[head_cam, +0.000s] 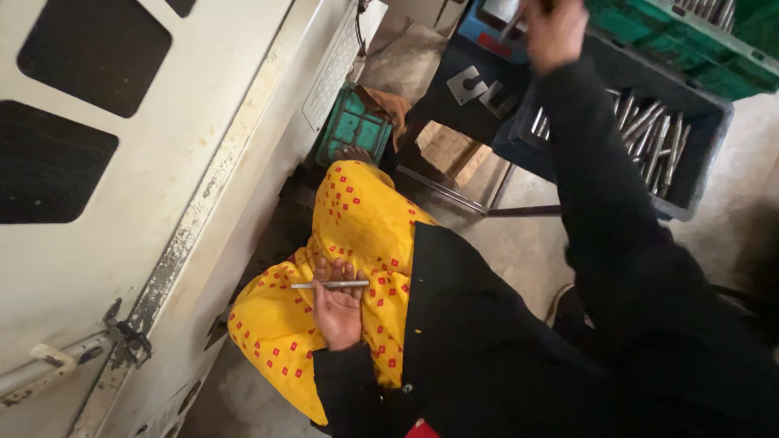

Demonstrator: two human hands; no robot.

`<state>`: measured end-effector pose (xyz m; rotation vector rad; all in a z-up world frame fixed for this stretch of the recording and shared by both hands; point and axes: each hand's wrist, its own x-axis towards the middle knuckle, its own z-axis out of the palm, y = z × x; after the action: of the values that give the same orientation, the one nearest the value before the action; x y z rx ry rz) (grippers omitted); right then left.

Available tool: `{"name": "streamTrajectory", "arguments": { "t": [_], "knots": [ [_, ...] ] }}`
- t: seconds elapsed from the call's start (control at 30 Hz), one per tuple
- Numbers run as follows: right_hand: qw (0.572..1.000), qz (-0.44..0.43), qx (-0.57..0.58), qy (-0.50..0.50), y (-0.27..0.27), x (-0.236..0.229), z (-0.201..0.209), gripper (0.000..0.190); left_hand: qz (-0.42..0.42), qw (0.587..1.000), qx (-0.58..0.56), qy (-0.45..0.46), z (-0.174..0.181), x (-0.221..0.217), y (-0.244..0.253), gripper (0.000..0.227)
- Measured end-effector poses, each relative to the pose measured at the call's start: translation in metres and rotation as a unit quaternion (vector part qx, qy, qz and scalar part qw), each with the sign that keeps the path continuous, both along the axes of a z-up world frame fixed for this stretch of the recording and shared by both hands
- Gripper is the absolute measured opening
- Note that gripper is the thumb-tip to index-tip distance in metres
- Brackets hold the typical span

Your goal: The person sits on the floor and handles several cylindrical metal rods, picking them up from a green crate and comparing them in both hands. The person opens a machine door, places a rod inside, then closes the door and continues handling additional rods.

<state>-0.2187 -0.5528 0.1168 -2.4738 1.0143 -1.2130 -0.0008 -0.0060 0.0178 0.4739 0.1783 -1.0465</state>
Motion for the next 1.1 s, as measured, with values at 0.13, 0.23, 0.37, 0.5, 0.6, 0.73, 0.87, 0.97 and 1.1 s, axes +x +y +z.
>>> {"name": "streamTrajectory", "arguments": {
  "t": [0.13,0.23,0.37,0.5,0.6,0.73,0.87,0.97,1.1],
  "knots": [
    [0.927,0.131,0.291,0.198,0.151,0.044,0.026,0.021,-0.045,0.994,0.045,-0.084,0.038,-0.004,-0.017,0.043],
    [0.866,0.236,0.360,0.254,0.255,0.077,0.042,0.027,-0.105,0.988,0.057,-0.098,0.063,-0.010,-0.042,0.045],
    [0.865,0.323,0.314,0.221,0.315,0.094,0.068,0.028,-0.137,0.989,0.021,-0.051,0.080,-0.017,-0.066,0.046],
    [0.859,0.367,0.329,0.135,0.306,0.082,0.082,0.021,-0.131,0.991,-0.018,-0.026,0.084,-0.019,-0.072,0.034],
    [0.890,0.391,0.166,0.167,0.293,0.069,0.085,0.053,-0.127,0.990,-0.063,0.024,0.091,-0.019,-0.086,0.032],
    [0.913,0.390,0.003,0.119,0.289,0.048,0.081,0.063,-0.166,0.983,-0.037,0.065,0.106,-0.041,-0.116,0.041],
    [0.936,0.341,-0.062,0.067,0.272,0.026,0.069,0.052,-0.238,0.967,-0.050,0.073,0.117,-0.068,-0.151,0.045],
    [0.960,0.267,0.016,0.087,0.247,0.003,0.065,0.036,-0.374,0.926,0.045,-0.028,0.121,-0.082,-0.190,0.047],
    [0.886,0.091,0.232,-0.392,0.221,-0.044,0.056,0.035,-0.359,0.741,0.034,-0.566,0.102,-0.078,-0.240,0.040]
  ]
}}
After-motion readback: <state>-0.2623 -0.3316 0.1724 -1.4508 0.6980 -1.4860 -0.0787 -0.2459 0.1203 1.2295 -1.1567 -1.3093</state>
